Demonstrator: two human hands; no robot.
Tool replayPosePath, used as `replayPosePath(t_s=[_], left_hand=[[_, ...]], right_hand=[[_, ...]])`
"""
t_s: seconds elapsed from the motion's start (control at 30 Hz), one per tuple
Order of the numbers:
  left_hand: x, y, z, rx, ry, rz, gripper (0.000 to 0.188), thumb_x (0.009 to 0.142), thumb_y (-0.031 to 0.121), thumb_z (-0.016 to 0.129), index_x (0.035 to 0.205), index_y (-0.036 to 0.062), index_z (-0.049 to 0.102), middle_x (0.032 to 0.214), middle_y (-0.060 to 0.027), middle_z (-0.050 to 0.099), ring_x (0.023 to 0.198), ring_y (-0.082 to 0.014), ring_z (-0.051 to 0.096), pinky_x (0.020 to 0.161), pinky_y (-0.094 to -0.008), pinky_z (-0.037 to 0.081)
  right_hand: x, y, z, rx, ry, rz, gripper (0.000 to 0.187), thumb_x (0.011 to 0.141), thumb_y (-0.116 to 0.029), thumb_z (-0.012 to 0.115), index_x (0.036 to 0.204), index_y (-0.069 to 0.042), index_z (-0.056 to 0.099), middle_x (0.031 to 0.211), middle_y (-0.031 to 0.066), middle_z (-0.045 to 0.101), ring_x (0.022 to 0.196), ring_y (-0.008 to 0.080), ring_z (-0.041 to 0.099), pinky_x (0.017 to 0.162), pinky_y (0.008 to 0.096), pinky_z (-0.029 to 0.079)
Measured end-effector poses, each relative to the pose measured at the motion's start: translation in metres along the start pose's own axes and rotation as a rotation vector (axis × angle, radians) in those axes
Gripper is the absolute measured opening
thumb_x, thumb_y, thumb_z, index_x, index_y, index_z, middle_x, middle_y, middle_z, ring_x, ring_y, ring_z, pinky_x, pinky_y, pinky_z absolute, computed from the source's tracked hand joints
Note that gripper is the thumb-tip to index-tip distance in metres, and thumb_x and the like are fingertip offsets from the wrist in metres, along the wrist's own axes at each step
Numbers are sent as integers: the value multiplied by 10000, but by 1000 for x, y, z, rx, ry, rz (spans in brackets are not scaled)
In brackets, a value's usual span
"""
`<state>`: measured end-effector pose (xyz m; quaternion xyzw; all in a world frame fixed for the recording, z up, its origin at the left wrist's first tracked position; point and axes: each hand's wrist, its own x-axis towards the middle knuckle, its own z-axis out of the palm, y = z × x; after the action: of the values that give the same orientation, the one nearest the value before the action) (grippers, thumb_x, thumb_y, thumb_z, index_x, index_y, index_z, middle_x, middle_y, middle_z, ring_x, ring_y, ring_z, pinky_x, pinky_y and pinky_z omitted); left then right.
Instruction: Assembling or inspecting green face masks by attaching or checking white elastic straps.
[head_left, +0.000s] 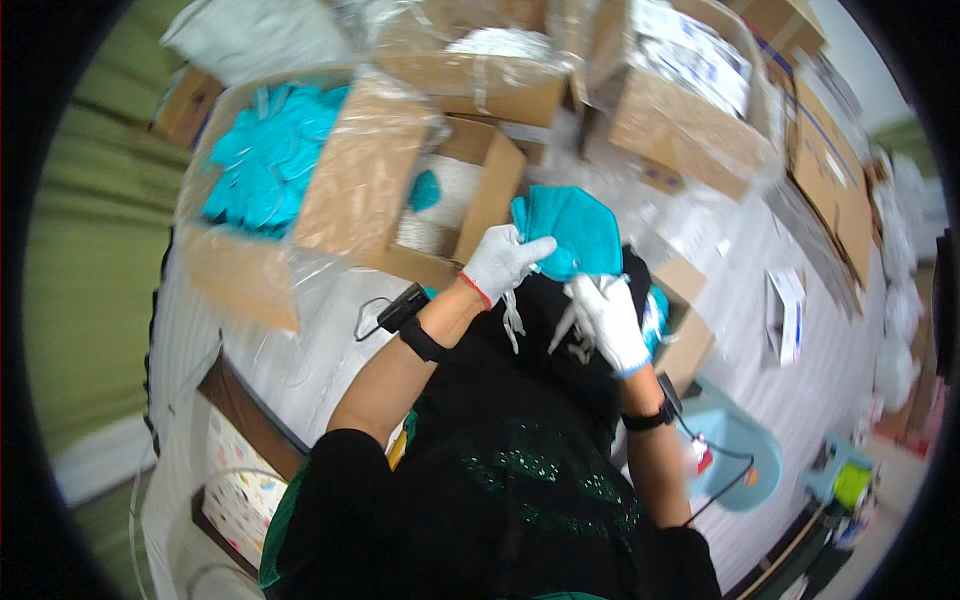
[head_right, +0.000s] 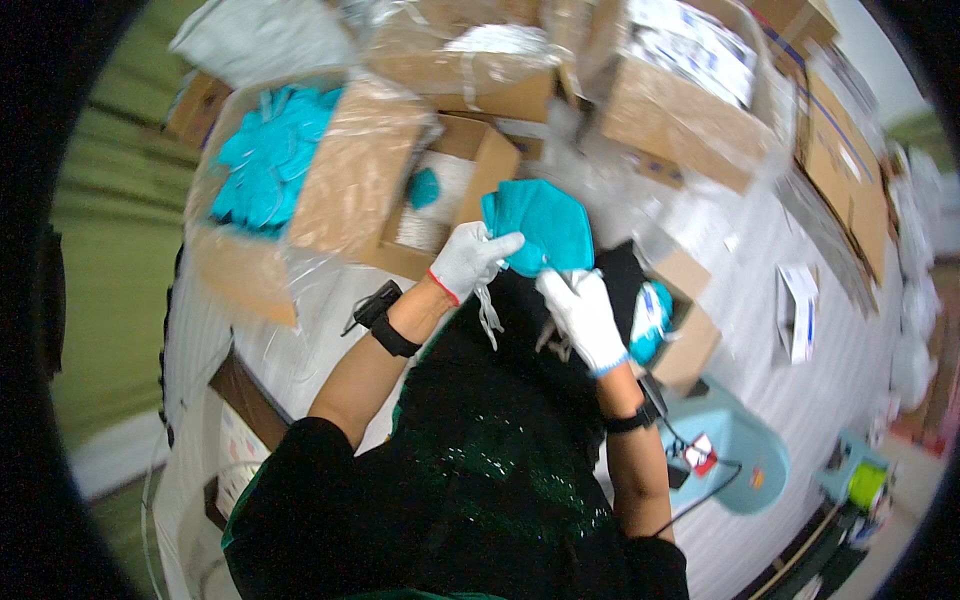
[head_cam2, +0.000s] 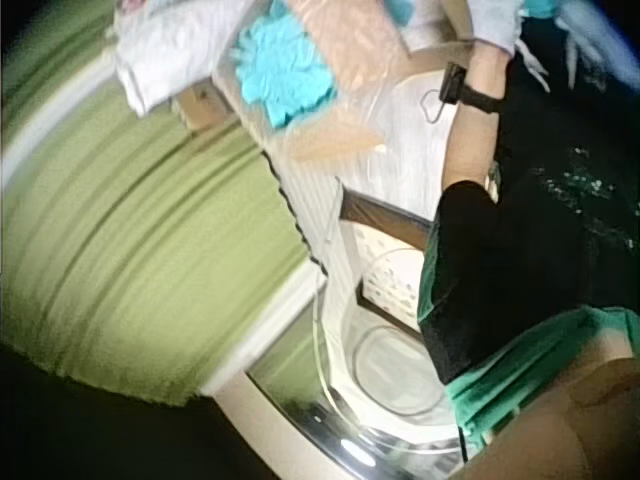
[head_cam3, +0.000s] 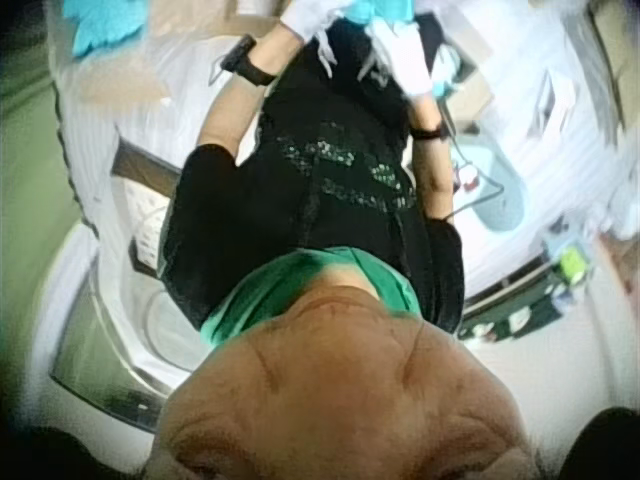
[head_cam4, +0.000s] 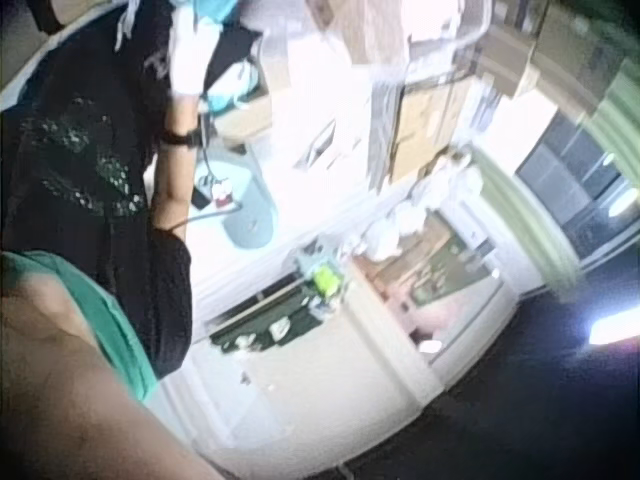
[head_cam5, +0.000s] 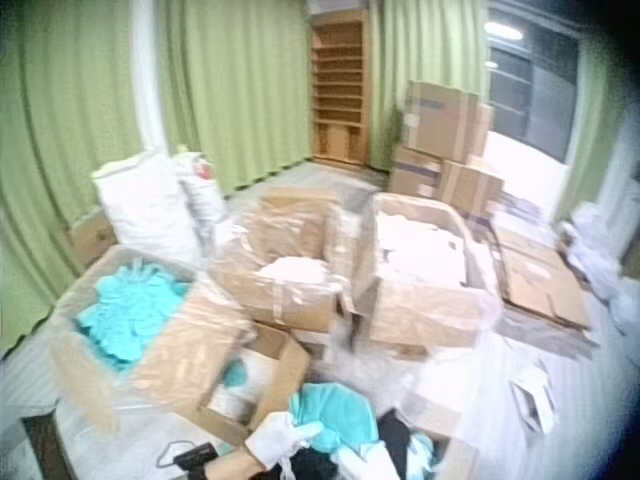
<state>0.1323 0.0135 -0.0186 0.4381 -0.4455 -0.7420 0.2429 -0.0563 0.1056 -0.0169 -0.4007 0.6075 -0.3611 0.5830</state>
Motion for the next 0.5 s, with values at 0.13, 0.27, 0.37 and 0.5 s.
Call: replayPosePath(t_s=[0.13, 0.27, 0.37, 0.5], left_hand=[[1, 24, -105, -34, 700, 227, 329, 834, 401, 662, 822, 73, 639, 628, 15, 536, 511, -83, 448, 487, -286, 394], [-28, 71, -210, -624, 683, 160, 671, 774, 726, 536, 944, 76, 523, 578, 25, 377, 434, -99, 311, 421, -303, 298], [-19, 81, -206, -700, 500, 117, 758, 791, 700, 550, 1101, 11, 491, 600, 46, 305, 472, -83, 291, 441, -270, 258], [-3, 73, -137, -758, 176, 65, 477, 940, 397, 540, 1132, -37, 494, 608, 58, 285, 482, -51, 264, 441, -215, 210]], right_hand=[[0, 26, 14, -49, 98, -130, 193, 892, -204, 587, 811, -34, 629, 628, -31, 500, 580, 70, 458, 521, 259, 363], [-9, 2, 22, 284, 61, 85, 254, 943, -270, 539, 851, -42, 605, 593, -54, 435, 460, 34, 351, 396, 210, 262], [6, -13, 25, 544, 70, 85, 348, 957, -416, 492, 905, -82, 573, 555, -89, 327, 419, 20, 273, 359, 193, 189], [29, -54, 30, 915, -70, 143, 561, 918, -608, 413, 973, -75, 580, 708, -25, 484, 548, 60, 427, 395, 197, 257]])
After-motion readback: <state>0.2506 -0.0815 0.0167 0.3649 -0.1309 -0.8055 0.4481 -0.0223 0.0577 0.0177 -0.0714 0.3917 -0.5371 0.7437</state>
